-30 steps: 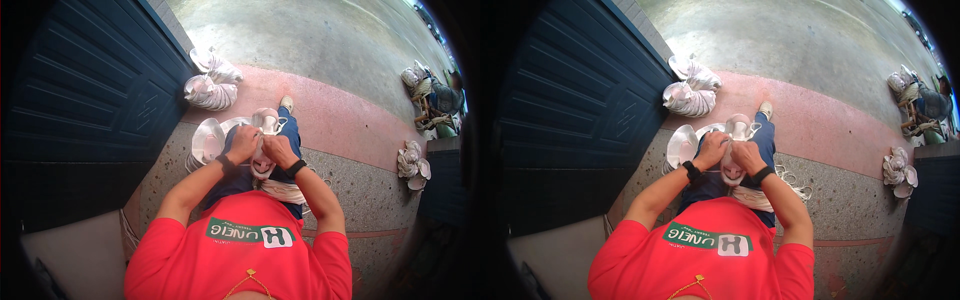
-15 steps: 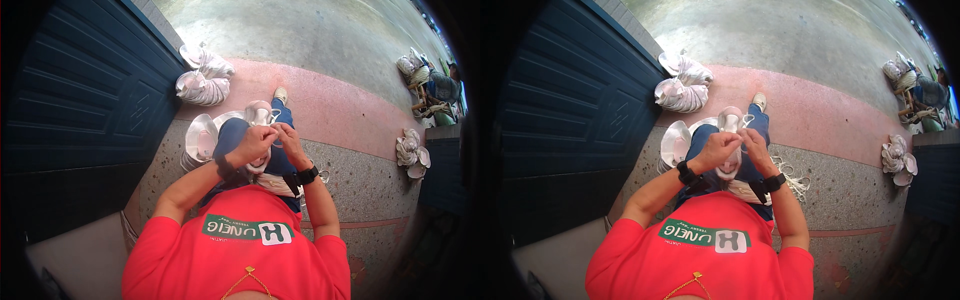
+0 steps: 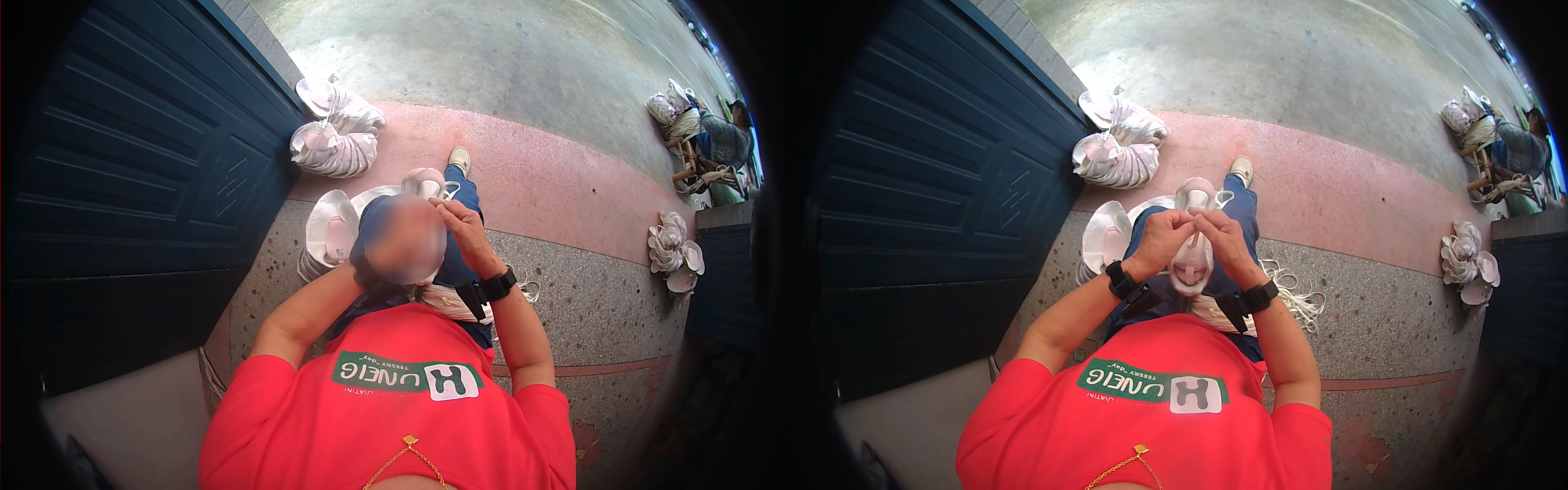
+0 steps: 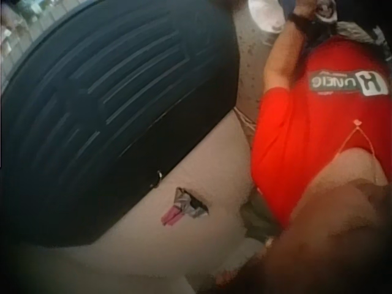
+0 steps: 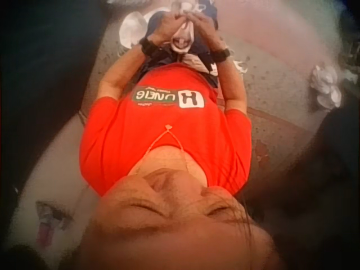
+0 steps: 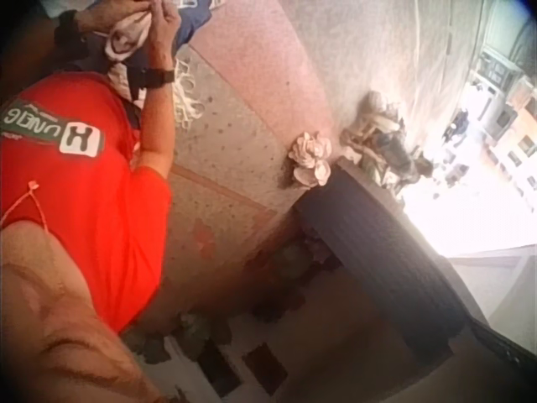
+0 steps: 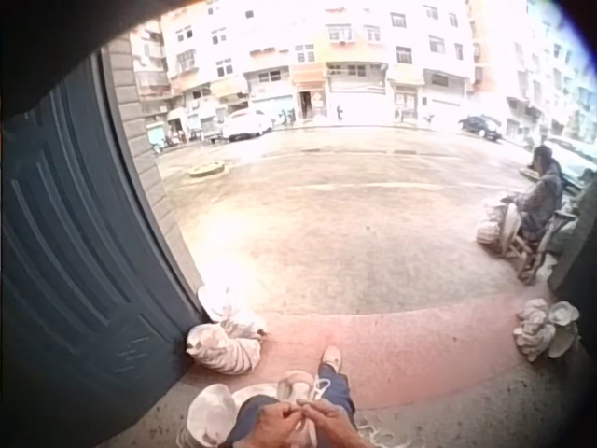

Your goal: Lacing a pair of white and pink sneakers.

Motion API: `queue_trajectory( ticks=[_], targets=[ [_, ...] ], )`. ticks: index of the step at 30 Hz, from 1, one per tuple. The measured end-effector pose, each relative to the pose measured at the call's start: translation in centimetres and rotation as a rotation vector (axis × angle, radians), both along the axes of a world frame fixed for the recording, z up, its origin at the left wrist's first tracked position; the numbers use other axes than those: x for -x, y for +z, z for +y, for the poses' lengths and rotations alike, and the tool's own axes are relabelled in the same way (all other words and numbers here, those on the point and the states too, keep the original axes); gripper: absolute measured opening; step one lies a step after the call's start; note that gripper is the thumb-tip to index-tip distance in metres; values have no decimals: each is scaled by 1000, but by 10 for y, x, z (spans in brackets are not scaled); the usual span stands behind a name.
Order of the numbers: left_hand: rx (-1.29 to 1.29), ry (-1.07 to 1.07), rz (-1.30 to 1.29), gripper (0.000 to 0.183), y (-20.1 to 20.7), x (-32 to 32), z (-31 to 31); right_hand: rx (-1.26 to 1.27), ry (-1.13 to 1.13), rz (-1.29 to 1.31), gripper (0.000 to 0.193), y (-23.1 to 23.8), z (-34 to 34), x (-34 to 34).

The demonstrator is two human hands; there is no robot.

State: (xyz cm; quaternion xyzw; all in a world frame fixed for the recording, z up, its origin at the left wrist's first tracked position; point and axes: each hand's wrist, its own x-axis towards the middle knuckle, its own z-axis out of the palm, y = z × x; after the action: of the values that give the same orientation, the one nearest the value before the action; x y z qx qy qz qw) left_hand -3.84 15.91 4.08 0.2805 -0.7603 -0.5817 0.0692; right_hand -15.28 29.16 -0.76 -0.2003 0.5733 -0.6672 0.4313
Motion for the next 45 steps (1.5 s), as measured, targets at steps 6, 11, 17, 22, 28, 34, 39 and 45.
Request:
queue_trajectory(
  ticks=[6,11,17,22,28,34,39,45],
  targets=[
    [124,-49,137,24,-2,-4,-28,89,-194,176,24,53,-10,19],
    [494,-58,98,22,-5,-16,-81,606,-182,585,23,283,3,70],
    [481,-279,-17,22,-26,32,-73,623,-149,784,22,390,66,93],
    [599,-494,-42,33,-63,62,-63,580,-168,824,21,406,71,94],
    [788,-915,-250,32,-51,94,-40,419,-479,902,21,411,75,79],
    [625,-1006,-352,42,-65,116,-42,477,27,765,40,414,104,148],
    [498,-978,-437,58,-53,129,-45,453,-79,735,40,387,85,121],
    [555,-1039,-382,58,-71,120,-51,479,-99,642,40,386,97,137]
  ],
)
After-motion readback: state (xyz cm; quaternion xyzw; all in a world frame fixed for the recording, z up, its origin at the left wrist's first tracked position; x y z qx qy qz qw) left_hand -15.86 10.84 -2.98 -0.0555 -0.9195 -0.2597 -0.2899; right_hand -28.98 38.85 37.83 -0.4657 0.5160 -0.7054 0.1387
